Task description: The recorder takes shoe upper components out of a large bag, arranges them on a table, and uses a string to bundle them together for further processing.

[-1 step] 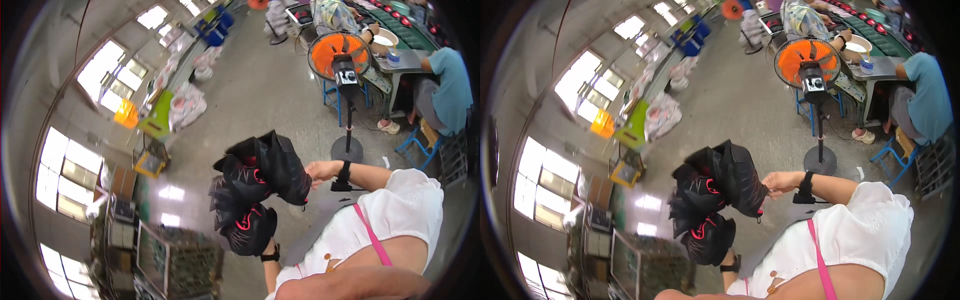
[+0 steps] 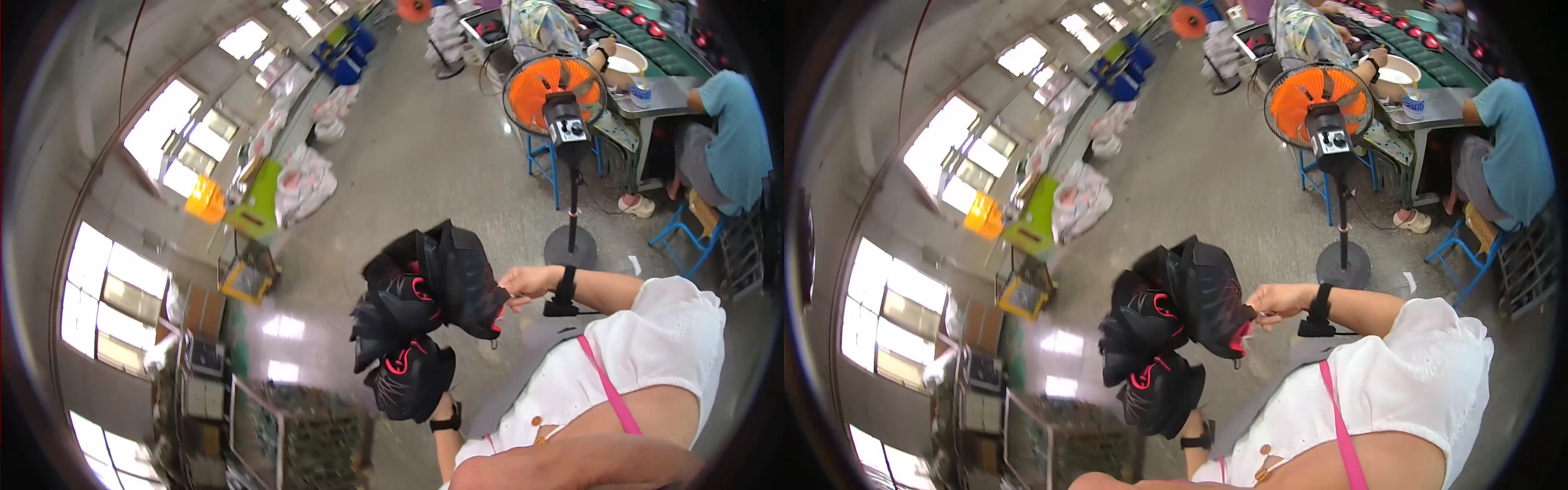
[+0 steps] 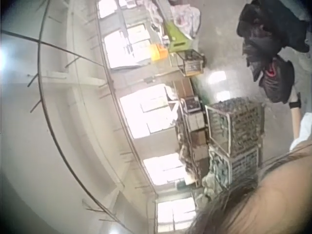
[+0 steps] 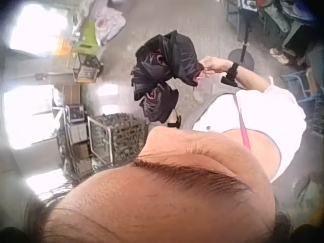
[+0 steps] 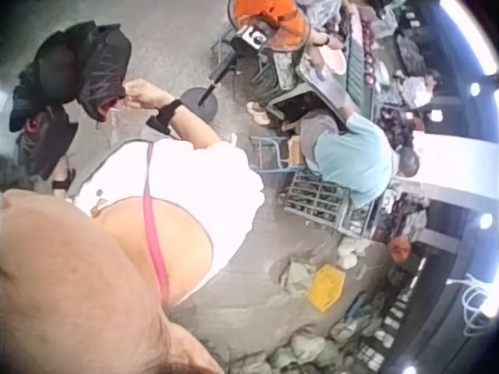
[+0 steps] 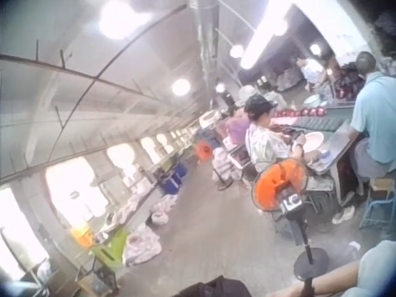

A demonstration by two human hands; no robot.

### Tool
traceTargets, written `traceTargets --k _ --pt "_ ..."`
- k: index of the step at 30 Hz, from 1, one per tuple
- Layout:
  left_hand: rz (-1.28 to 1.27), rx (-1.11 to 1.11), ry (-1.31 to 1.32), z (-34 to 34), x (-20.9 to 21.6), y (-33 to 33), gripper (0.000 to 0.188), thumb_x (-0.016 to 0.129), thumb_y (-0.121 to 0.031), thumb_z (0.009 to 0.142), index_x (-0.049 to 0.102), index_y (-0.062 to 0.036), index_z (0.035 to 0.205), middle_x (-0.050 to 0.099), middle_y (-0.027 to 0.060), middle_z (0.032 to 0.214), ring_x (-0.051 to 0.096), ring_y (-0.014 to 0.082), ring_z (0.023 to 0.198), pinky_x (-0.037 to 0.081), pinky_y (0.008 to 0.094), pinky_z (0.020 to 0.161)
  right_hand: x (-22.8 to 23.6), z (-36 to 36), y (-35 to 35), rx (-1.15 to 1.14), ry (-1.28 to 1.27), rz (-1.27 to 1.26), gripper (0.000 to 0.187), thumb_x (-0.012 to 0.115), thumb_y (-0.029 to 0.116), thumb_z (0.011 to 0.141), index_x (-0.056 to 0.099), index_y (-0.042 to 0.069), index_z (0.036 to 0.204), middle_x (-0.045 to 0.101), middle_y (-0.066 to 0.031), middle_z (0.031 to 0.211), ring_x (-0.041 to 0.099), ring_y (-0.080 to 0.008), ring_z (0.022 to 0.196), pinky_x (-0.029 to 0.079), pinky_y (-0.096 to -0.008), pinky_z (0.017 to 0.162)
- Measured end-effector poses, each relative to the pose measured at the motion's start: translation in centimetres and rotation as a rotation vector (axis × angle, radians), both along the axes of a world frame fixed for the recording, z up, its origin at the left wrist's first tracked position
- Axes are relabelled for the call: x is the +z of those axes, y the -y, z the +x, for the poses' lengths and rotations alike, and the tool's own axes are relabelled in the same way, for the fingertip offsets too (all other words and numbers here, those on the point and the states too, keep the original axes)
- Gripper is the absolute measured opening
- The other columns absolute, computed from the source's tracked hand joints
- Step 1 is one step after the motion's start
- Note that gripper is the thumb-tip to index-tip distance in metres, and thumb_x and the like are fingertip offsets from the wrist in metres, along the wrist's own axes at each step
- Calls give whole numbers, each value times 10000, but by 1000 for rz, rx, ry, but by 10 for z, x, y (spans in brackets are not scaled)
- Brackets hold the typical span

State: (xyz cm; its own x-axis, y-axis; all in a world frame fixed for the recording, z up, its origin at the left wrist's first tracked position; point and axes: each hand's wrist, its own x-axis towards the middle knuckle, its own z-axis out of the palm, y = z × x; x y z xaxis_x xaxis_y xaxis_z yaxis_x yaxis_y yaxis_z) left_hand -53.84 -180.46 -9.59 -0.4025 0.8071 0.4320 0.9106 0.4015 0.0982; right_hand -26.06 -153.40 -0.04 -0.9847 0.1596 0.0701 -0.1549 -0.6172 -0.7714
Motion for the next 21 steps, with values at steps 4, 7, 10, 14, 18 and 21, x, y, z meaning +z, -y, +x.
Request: traceTargets --k 4,7,10,14,18,21 --pt "397 -68 572 -57 100 -125 172 479 -107 834 514 61 823 606 161 697 567 390 658 487 432 657 35 -52 -69 -468 90 8 289 465 208 920 548 -43 1038 622 -115 737 415 -70 437 434 -277 581" --pt "479 -33 814 -103 159 -191 224 444 -89 859 434 17 661 496 79 535 485 222 428 426 326 425 13 -116 -168 -527 -308 -262 268 431 170 921 558 -49 1012 637 -98 786 480 -87 500 430 -252 550" --pt "407 -38 196 -226 98 -232 248 428 -100 865 426 9 642 480 71 514 477 143 395 400 263 367 -10 -203 -222 -624 135 78 309 429 225 926 580 -44 950 603 -78 658 532 -126 560 419 -249 528" --pt "557 57 746 -271 109 -317 247 439 -108 856 461 26 650 524 89 531 517 165 411 432 277 400 -30 -261 -284 -505 226 -40 306 422 223 935 582 -34 985 632 -85 737 589 -145 654 468 -247 617" --pt "433 47 800 -350 70 -377 246 436 -114 856 467 25 655 528 93 532 522 170 421 438 285 412 -6 -286 -354 -347 198 156 302 436 234 929 609 -14 932 645 -88 764 610 -163 734 462 -261 665" --pt "328 23 835 -323 43 -466 246 434 -118 856 472 25 659 531 96 534 525 173 429 442 291 421 -13 -293 -426 -246 222 288 311 446 242 925 617 -17 911 650 -85 763 618 -157 752 462 -267 691"
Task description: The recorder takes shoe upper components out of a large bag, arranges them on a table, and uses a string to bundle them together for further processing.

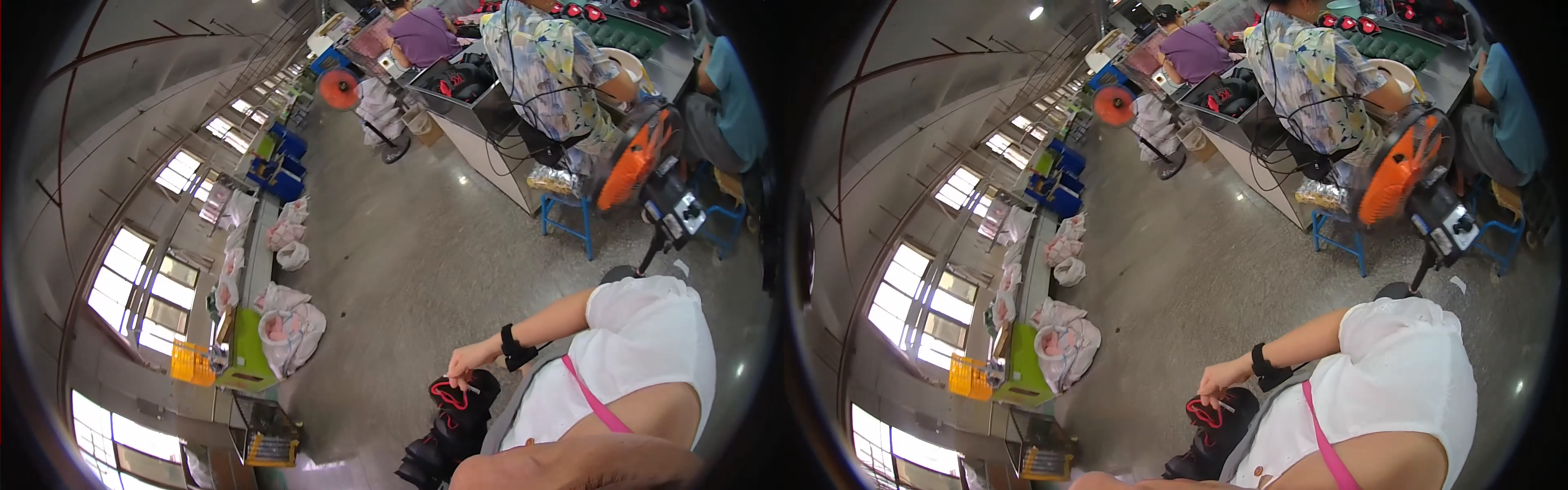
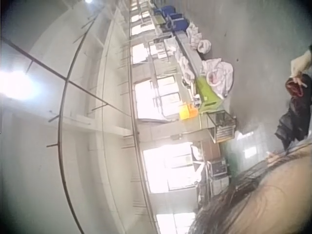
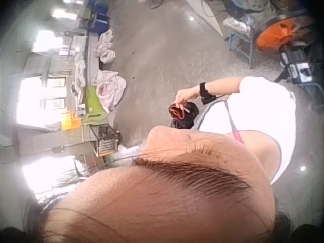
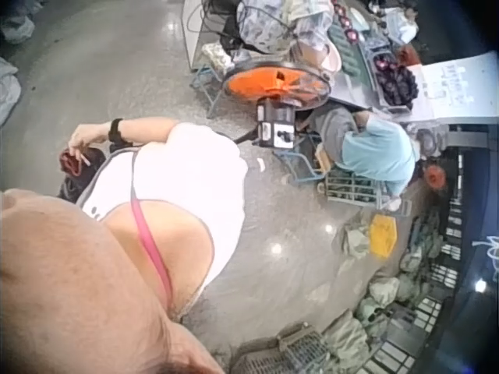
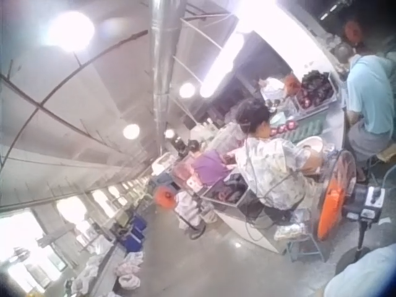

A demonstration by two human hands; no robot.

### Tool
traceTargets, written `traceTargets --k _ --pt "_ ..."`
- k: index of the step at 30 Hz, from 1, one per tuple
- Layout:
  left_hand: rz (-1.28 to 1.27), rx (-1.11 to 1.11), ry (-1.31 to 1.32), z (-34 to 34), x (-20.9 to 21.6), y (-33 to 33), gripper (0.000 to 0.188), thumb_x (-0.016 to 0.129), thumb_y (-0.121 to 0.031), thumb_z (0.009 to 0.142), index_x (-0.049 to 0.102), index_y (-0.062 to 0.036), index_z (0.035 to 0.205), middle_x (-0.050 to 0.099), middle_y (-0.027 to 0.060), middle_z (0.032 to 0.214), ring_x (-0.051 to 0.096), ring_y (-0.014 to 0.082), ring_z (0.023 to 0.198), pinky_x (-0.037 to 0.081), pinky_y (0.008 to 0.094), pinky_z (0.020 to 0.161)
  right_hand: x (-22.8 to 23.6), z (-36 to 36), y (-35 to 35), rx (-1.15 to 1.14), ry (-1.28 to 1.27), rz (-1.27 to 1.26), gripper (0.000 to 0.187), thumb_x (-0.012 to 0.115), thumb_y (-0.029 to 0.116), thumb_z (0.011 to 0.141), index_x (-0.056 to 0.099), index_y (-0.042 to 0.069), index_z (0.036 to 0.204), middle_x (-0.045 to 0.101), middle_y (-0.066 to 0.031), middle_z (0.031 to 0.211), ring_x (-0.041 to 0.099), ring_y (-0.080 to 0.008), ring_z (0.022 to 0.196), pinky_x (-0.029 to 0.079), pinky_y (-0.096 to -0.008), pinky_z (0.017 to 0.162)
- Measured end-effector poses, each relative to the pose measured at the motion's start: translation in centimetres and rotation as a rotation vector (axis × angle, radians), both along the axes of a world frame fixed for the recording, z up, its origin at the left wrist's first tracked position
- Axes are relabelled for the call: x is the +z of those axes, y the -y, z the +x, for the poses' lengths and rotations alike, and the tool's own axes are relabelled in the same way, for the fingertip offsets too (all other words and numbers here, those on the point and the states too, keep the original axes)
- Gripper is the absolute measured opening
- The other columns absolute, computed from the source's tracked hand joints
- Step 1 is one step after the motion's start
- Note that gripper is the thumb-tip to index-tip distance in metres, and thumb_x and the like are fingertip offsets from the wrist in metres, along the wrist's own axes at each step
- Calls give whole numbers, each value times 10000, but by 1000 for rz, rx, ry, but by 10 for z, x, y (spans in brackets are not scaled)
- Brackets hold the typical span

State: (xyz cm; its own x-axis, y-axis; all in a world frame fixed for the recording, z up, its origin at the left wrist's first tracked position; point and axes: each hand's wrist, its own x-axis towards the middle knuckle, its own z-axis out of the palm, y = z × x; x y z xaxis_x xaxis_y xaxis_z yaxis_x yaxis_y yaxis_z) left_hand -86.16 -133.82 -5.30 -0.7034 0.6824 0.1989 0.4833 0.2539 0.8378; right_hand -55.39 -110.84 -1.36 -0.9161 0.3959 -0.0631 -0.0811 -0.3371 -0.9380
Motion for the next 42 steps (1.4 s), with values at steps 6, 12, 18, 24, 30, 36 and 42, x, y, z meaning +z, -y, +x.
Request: traceTargets --k 6,12,18,24,30,36,42 --pt "-141 -181 29 -53 -8 -184 246 429 -126 856 480 25 668 537 103 536 531 180 445 451 303 439 -40 -2 -150 -95 316 108 276 476 216 892 644 -1 873 658 -65 718 625 -125 713 467 -266 683" --pt "-252 -384 71 -49 -5 -385 248 425 -133 856 487 24 674 542 108 538 537 185 458 458 313 453 -33 29 -274 -403 605 259 275 474 217 856 650 18 783 642 -63 638 593 -145 590 446 -304 542" --pt "-138 -695 463 16 9 -602 240 428 -130 851 529 56 739 612 126 641 585 168 545 463 274 497 -83 112 -350 -580 602 25 316 458 266 866 659 22 877 661 -71 699 601 -161 601 469 -296 570" --pt "-301 -728 512 115 59 -767 252 408 -154 853 551 28 753 629 118 686 589 198 578 463 293 539 -78 159 -474 -823 438 -101 279 492 215 868 641 -19 840 637 -85 651 570 -127 543 411 -257 470" --pt "-46 -1075 485 221 135 -966 177 403 -194 916 484 -56 840 603 83 740 558 149 620 444 277 537 91 259 -608 -1237 96 237 231 488 119 803 641 6 673 621 -61 590 560 -127 513 438 -257 493" --pt "565 -1354 338 404 284 -1082 259 349 -240 959 474 -35 1055 577 105 1044 555 190 979 478 301 746 222 411 -654 -1896 -203 841 230 478 95 854 639 -44 765 650 -113 821 597 -154 761 453 -304 774" --pt "496 -1670 419 586 257 -1176 262 389 -224 944 517 -9 1021 608 128 947 594 143 799 467 243 635 192 525 -648 -2020 265 1082 298 463 220 905 639 -17 944 635 -74 976 569 -156 936 413 -297 867"
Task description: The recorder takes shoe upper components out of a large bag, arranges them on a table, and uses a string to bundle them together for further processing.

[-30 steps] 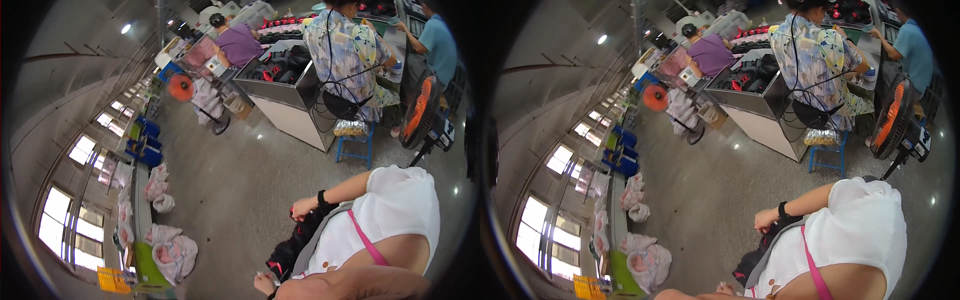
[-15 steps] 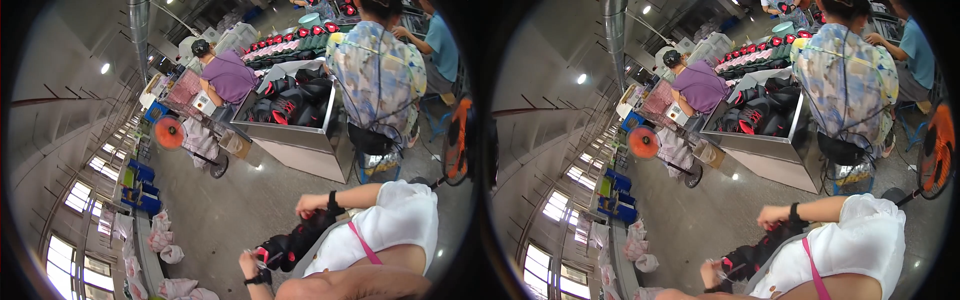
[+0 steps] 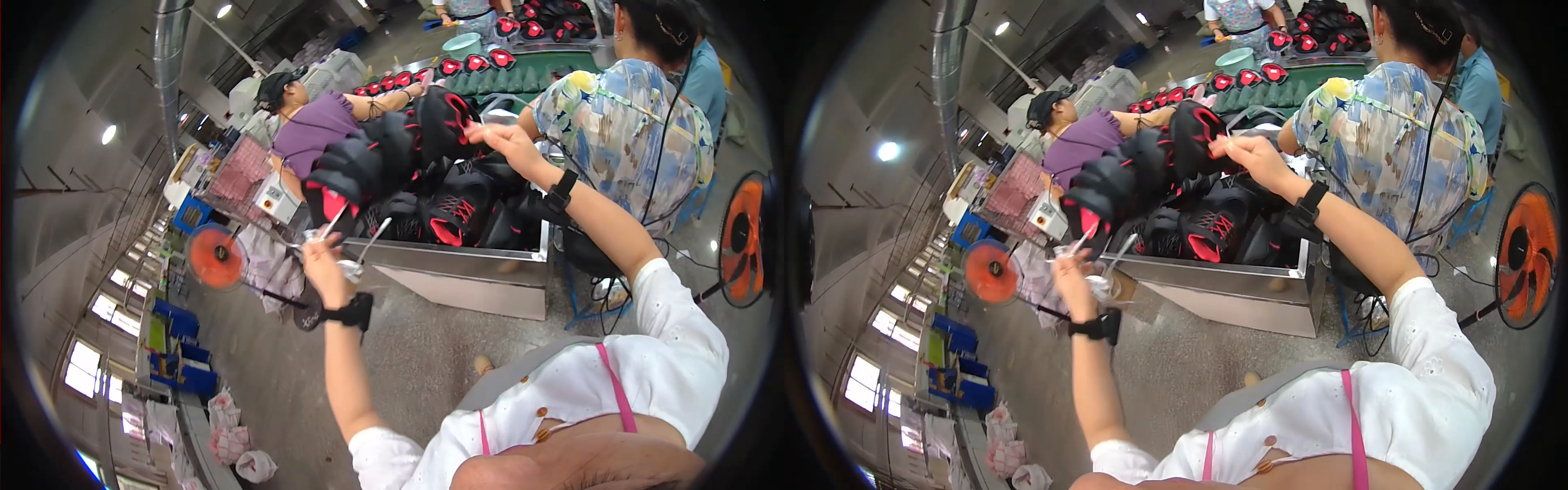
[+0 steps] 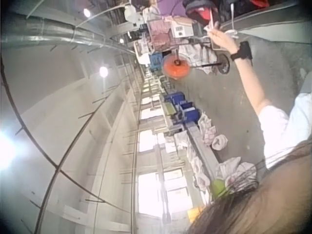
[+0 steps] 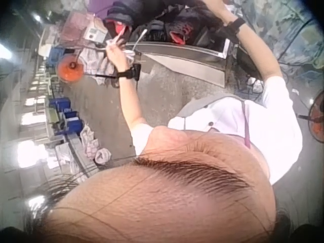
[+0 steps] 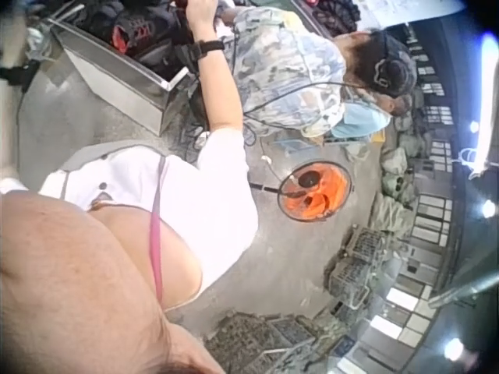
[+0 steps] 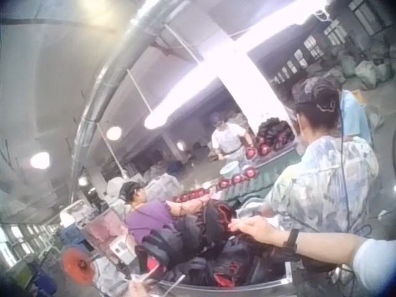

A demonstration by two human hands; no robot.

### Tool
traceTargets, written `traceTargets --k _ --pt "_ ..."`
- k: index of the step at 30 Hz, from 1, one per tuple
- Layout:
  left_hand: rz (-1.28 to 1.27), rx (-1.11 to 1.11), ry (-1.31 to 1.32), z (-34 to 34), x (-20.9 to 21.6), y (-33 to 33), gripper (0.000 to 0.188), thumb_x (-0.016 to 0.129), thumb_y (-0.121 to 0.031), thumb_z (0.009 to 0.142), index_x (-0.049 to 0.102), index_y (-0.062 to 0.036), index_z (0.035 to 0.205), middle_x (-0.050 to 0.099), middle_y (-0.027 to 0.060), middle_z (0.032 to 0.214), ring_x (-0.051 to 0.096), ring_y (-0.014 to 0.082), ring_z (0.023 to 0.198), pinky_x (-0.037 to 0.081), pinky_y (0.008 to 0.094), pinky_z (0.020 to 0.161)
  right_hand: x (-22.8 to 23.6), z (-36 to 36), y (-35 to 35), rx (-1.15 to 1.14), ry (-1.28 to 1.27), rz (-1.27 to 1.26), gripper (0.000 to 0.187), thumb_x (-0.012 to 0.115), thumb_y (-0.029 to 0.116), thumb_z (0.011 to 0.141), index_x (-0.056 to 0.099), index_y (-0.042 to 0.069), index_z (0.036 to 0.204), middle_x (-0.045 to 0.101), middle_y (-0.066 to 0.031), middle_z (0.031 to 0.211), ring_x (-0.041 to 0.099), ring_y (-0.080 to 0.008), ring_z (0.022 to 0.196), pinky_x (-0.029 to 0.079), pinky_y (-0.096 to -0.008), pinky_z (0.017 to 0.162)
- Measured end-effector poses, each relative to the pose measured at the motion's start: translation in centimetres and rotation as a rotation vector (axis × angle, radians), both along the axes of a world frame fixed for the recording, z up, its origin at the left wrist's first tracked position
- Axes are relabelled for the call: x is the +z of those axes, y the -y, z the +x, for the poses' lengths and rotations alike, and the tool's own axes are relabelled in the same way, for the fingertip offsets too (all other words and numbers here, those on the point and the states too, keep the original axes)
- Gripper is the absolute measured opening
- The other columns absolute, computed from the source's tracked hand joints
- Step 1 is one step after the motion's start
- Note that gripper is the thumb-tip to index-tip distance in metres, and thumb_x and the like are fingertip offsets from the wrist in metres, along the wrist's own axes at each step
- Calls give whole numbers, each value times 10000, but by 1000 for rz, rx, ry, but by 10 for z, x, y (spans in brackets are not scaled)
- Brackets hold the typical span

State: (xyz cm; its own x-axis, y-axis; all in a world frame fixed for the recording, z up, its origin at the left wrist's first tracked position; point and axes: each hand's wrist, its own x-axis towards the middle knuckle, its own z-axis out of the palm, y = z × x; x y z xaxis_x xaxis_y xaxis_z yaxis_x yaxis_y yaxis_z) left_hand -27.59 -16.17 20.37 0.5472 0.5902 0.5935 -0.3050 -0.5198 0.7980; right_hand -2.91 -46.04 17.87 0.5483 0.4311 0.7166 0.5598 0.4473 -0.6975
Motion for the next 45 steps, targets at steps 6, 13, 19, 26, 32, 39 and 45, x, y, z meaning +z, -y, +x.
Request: traceTargets --k 6,13,19,26,32,39,45 --pt "-9 -153 -427 132 -145 -85 237 458 -148 896 590 15 787 561 57 572 511 111 440 419 251 428 -114 51 -25 -275 160 -973 223 526 235 775 677 71 789 658 -89 779 625 -256 729 471 -352 700" --pt "582 -182 -821 182 -177 -132 236 507 -212 869 622 -6 887 620 130 708 616 231 557 481 343 538 -140 34 -38 -453 -66 -1132 193 553 199 725 685 104 827 658 -90 888 611 -250 863 462 -346 787" --pt "577 -472 -106 176 -113 -39 154 499 -88 867 611 2 923 584 143 986 578 302 887 459 339 774 -132 -29 -67 -827 325 -1030 221 550 250 756 661 63 799 642 -108 867 559 -290 919 456 -394 776" --pt "724 -908 5 189 -107 60 138 486 -82 855 589 8 876 508 195 1157 418 354 1154 363 407 938 -118 -145 -98 -319 122 -924 163 557 199 746 648 66 728 631 -113 721 598 -296 647 470 -408 622" --pt "1374 -707 -186 253 -100 135 189 529 -268 836 654 -147 910 265 141 1410 268 442 1244 389 515 863 -130 -245 -72 -275 -2 -796 211 523 202 803 635 39 727 620 -140 742 587 -309 676 454 -396 638" --pt "1817 -632 -855 271 -177 163 309 413 -238 851 655 -93 976 564 162 1143 519 285 1097 467 386 855 -115 -402 116 -221 -571 -536 257 505 197 865 654 1 791 660 -81 761 623 -164 732 477 -293 703" --pt "1596 -481 -552 245 -190 161 246 490 -156 807 651 -99 984 484 120 1235 348 342 1224 225 465 1051 -141 -631 232 -865 -921 235 237 538 137 790 607 -33 640 620 -144 639 610 -222 595 484 -315 577"
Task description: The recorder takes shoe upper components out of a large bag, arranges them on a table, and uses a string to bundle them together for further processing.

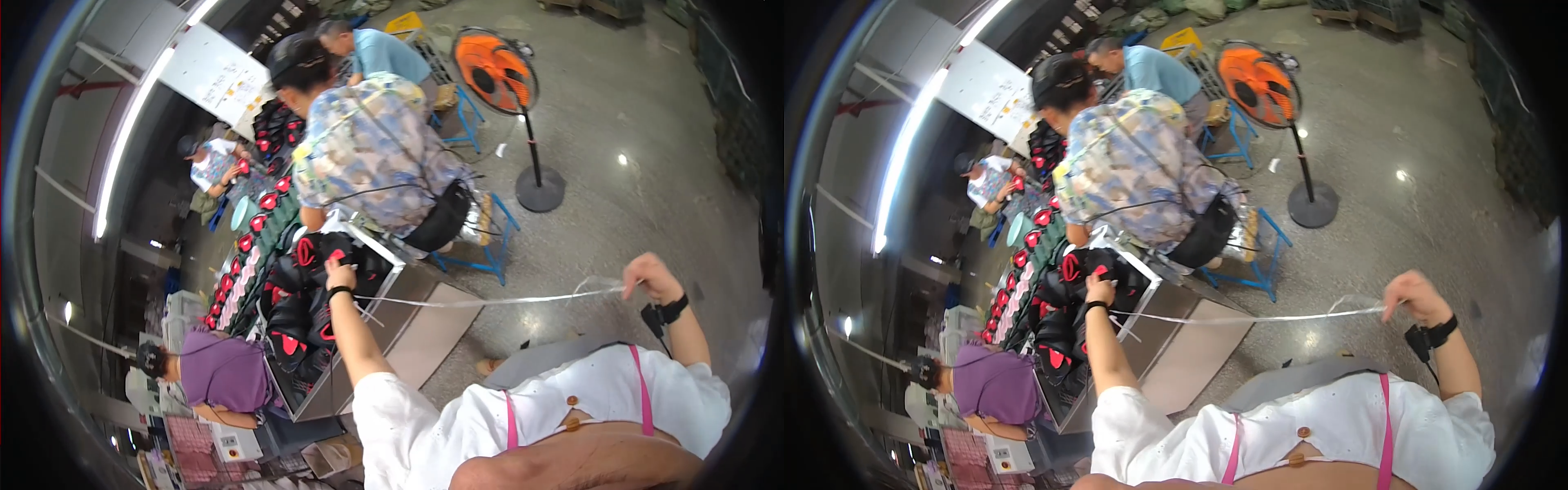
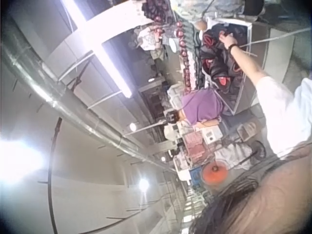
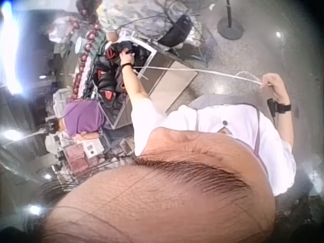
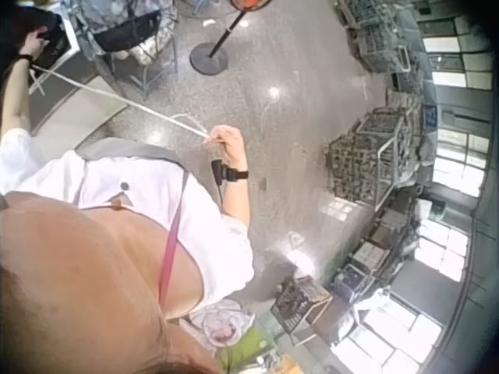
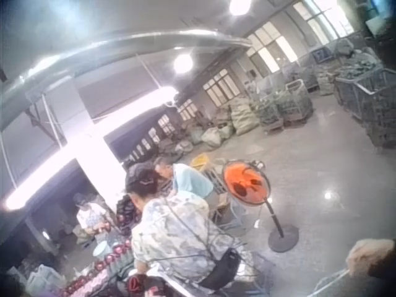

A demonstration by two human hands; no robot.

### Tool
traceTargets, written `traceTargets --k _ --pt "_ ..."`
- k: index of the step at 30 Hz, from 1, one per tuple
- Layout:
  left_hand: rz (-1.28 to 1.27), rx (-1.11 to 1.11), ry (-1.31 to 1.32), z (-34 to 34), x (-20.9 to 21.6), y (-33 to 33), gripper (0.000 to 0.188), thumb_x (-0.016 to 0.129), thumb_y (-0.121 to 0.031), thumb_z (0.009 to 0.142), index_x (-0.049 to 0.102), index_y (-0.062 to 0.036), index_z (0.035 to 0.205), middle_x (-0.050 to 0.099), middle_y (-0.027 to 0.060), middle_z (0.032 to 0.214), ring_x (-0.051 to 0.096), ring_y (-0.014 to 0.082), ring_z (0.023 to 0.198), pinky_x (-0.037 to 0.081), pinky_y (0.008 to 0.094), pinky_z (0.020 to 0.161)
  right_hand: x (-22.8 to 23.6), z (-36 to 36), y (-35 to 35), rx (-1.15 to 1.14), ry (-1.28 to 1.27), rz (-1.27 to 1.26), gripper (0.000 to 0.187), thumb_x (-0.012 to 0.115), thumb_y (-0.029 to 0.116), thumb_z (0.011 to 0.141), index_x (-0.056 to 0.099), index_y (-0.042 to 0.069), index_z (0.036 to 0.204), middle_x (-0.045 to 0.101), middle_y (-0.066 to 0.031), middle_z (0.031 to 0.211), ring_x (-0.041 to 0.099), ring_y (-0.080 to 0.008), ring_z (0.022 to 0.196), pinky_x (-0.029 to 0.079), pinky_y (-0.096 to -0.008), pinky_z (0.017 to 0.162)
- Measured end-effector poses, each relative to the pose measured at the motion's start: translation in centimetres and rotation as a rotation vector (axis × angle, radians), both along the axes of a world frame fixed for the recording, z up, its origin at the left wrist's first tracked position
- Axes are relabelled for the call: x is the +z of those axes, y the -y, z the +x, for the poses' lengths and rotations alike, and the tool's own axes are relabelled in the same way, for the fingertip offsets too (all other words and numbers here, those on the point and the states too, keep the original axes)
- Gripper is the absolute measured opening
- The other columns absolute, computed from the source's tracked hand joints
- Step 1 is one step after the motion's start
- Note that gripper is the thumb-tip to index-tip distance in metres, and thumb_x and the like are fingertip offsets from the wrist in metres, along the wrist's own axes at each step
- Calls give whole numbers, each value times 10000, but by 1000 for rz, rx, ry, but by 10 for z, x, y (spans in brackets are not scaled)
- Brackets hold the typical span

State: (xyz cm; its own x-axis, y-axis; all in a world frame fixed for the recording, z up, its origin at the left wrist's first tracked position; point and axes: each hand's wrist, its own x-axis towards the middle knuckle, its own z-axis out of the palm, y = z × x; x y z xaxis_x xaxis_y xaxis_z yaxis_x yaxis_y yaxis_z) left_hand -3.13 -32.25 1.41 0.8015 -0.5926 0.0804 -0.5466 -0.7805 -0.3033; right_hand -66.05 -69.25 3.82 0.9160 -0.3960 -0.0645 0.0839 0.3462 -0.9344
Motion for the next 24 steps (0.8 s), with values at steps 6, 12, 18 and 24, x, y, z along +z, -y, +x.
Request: traceTargets --k 6,12,18,24 --pt "-641 -478 -62 -185 51 130 116 502 -107 856 547 -3 882 559 181 892 521 353 855 427 405 737 -18 -123 62 -525 -37 -213 308 536 252 853 595 -19 718 617 -103 799 598 -183 771 466 -308 725" --pt "-821 -1101 -908 -413 -26 296 230 398 -49 898 499 -4 1099 519 121 1174 503 186 1017 416 329 863 -22 -38 72 -42 -51 -378 257 510 193 866 628 -20 783 638 -92 931 591 -167 849 449 -284 768" --pt "-842 -508 -1994 -439 -57 371 202 412 -148 935 544 -4 986 524 15 821 454 73 731 372 207 663 -2 19 119 -181 67 -469 250 486 159 876 630 -30 800 636 -111 991 603 -170 867 461 -295 782" --pt "-640 -618 -1407 -363 -89 463 245 476 -224 923 533 -31 783 470 -23 642 407 65 612 330 218 554 -49 -22 279 -784 -54 -280 266 490 166 873 570 20 667 612 -80 725 584 -148 712 456 -293 666"
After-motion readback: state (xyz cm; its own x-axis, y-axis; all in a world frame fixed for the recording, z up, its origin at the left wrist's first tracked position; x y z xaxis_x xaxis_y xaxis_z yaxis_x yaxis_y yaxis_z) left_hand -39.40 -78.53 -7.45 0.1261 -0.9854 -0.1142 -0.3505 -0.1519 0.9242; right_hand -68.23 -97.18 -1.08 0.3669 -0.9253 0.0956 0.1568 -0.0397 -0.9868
